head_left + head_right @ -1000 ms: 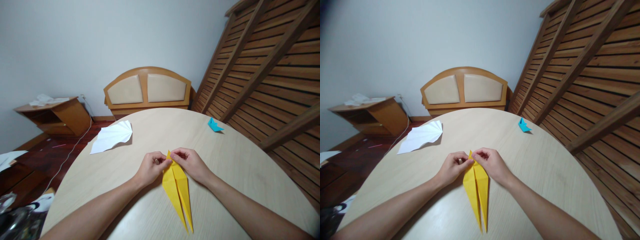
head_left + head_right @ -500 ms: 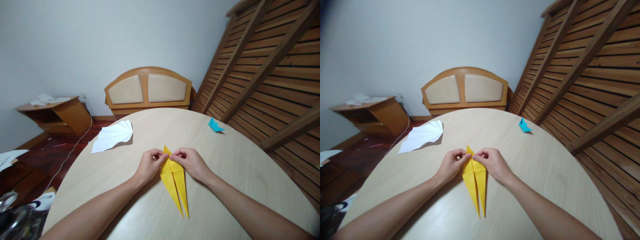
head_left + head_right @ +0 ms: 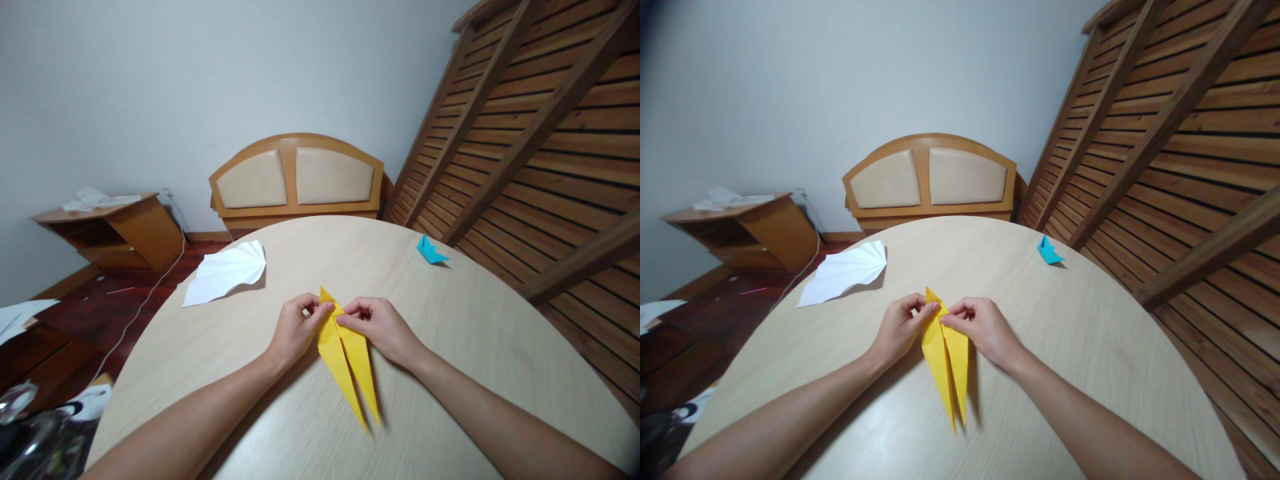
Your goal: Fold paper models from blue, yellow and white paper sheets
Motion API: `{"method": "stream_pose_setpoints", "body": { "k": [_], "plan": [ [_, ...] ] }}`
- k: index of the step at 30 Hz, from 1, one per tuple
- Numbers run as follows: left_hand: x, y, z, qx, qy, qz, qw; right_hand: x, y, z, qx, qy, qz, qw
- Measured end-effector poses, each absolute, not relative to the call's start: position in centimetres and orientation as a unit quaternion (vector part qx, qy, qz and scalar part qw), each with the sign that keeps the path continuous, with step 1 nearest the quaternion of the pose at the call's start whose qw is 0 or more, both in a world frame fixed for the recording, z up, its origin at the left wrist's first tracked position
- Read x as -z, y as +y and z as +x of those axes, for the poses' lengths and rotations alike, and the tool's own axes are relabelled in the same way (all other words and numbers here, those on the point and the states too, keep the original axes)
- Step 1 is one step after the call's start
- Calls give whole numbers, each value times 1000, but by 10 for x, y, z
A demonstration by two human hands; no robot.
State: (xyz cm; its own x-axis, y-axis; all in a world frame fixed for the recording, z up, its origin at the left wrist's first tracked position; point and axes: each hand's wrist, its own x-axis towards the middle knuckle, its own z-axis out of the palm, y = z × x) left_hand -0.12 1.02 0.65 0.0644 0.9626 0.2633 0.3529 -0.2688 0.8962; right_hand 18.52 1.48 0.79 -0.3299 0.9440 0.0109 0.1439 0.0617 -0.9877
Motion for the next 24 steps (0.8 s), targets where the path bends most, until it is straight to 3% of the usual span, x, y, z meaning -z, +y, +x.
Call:
{"method": "stream_pose_setpoints", "body": {
  "k": [8, 12, 16, 20, 24],
  "plan": [
    [-1, 12, -3, -429, 532, 672, 284, 1, 19, 188, -497, -649, -433, 381],
    [4, 18, -9, -376, 583, 680, 237, -2, 16, 189, -327, -745, -460, 357],
    [3, 24, -16, -299, 638, 689, 172, -8, -4, 183, -166, -840, -437, 275],
    [1, 27, -19, -250, 654, 701, 135, 2, -28, 175, -131, -877, -428, 176],
    [2, 30, -22, -254, 648, 707, 124, 14, -36, 174, -114, -893, -414, 136]
  ]
}}
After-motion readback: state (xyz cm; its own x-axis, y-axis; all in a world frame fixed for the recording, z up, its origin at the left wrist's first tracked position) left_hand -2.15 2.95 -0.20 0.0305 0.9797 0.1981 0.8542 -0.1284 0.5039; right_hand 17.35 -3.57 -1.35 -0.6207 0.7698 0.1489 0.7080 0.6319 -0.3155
